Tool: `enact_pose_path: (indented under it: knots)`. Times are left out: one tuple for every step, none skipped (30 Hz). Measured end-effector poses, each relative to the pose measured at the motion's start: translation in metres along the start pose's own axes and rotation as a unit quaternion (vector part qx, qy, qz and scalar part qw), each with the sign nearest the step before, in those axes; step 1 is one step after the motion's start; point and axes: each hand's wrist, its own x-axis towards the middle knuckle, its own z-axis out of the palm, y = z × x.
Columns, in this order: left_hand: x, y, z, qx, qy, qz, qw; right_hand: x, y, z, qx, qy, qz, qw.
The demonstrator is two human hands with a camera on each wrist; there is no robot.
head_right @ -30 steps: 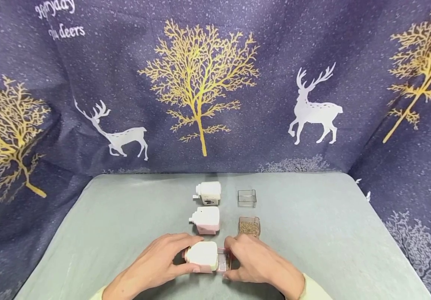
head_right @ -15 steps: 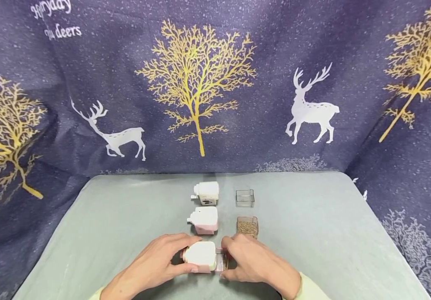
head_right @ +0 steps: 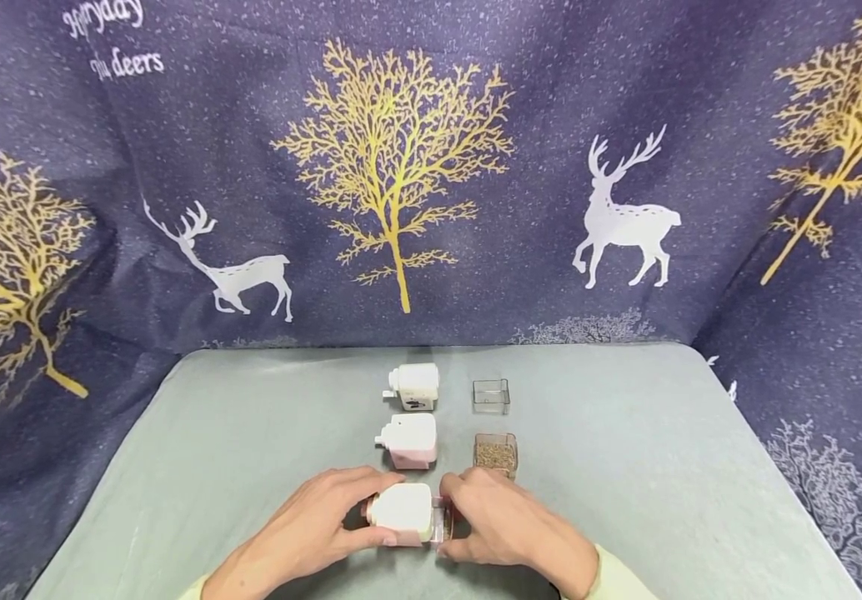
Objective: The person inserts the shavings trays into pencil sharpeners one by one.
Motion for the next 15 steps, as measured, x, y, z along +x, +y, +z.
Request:
enact_pose_path:
  knots:
    - [0.0001, 0.0, 0.0001, -0.001, 0.001, 0.001, 1.0, 0.0002, 0.0, 0.0002, 0.0, 0.001, -0.001, 1.0]
    - [0.0001, 0.0001, 0.0, -0.003, 0.001, 0.002, 1.0, 0.0004, -0.0002, 0.0004, 0.0, 0.001, -0.001, 1.0]
    - [0.0002, 0.0003, -0.0001, -0.003, 0.002, 0.002, 1.0, 0.0006, -0.0003, 0.0007, 0.0, 0.001, -0.001, 1.0]
    - [0.0003, 0.0005, -0.0001, -0.002, 0.003, 0.003, 1.0, 0.0008, -0.0003, 0.001, -0.001, 0.0, 0.0, 1.0]
    - [0.0003, 0.0007, -0.0001, -0.002, 0.003, 0.003, 1.0, 0.0012, -0.0005, 0.0014, -0.001, 0.0, -0.001, 1.0]
    - [0.0002, 0.001, -0.0002, -0.002, 0.003, 0.003, 1.0, 0.0013, -0.0005, 0.0015, -0.002, 0.001, 0.0, 1.0]
    - [0.0002, 0.0012, -0.0002, -0.002, 0.004, 0.003, 1.0, 0.0015, -0.0006, 0.0017, -0.002, 0.0, 0.001, 1.0]
    - [0.0, 0.0015, -0.0004, -0.001, 0.004, 0.004, 1.0, 0.0016, -0.0006, 0.0018, -0.002, 0.0, 0.001, 1.0]
    - [-0.0001, 0.0017, -0.0003, 0.0, 0.005, 0.004, 1.0, 0.0018, -0.0007, 0.002, -0.003, 0.0, 0.001, 1.0]
    - [-0.0003, 0.0018, -0.0002, 0.0, 0.005, 0.004, 1.0, 0.0018, -0.0008, 0.002, -0.004, 0.001, 0.001, 1.0]
    - [-0.0004, 0.0018, -0.0002, -0.001, 0.005, 0.004, 1.0, 0.0019, -0.0008, 0.0021, -0.005, 0.002, 0.0, 1.0]
    - [-0.0005, 0.0018, -0.0002, -0.001, 0.005, 0.004, 1.0, 0.002, -0.0009, 0.0021, -0.007, 0.002, 0.0, 1.0]
    - [-0.0005, 0.0016, -0.0001, -0.002, 0.004, 0.003, 1.0, 0.0021, -0.001, 0.0022, -0.008, 0.002, 0.0, 1.0]
    - [-0.0006, 0.0016, 0.0, -0.003, 0.004, 0.003, 1.0, 0.0021, -0.001, 0.0022, -0.009, 0.002, 0.0, 1.0]
    - [-0.0005, 0.0014, 0.0002, -0.005, 0.003, 0.003, 1.0, 0.0021, -0.001, 0.0021, -0.011, 0.0, 0.001, 1.0]
